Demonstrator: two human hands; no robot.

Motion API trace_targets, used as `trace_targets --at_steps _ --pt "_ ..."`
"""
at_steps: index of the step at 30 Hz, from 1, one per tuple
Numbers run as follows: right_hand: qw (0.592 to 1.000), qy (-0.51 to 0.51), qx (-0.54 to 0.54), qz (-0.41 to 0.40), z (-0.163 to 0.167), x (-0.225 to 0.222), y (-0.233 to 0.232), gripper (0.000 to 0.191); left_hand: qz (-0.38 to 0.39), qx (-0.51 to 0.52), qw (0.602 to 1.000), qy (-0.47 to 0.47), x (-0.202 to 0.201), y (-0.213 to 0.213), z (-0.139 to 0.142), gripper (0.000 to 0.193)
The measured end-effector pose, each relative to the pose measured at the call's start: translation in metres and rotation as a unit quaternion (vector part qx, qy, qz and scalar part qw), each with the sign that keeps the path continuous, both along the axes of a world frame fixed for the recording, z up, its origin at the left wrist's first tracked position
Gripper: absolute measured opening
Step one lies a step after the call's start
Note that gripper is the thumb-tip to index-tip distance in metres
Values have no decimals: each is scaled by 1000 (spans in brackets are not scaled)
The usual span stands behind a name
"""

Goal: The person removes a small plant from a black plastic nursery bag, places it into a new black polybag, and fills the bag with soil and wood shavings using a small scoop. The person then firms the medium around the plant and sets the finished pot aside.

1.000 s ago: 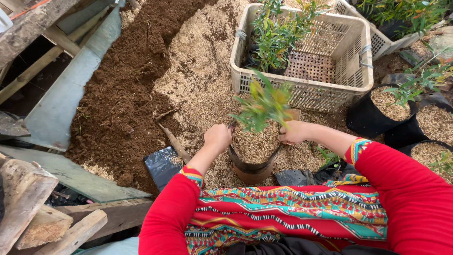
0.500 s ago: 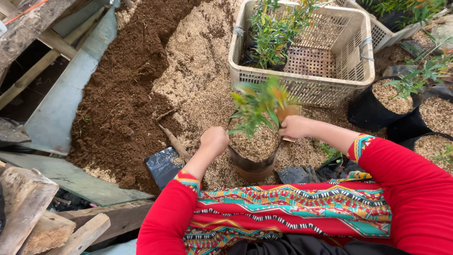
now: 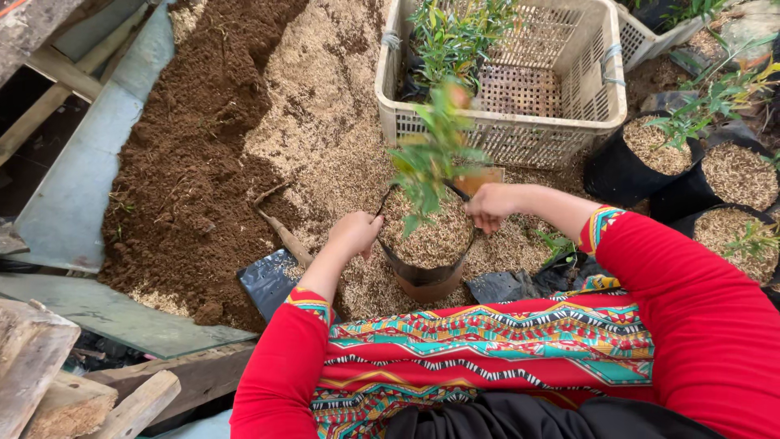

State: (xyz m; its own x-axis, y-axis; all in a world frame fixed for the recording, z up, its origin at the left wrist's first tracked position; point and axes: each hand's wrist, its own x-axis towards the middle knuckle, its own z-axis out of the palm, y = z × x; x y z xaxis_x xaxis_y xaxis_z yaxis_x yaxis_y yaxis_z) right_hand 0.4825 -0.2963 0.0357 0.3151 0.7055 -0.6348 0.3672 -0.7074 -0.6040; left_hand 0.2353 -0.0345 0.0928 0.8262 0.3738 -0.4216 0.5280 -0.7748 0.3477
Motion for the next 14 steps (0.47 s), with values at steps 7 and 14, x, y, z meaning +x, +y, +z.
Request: trace_targets --at_steps 7,14 --pt "873 330 -43 -357 22 -50 -29 79 234 -288 921 -121 7 8 -42 68" --pt "834 398 0 -381 -86 -65 12 105 306 -498 802 -120 22 -10 -119 97"
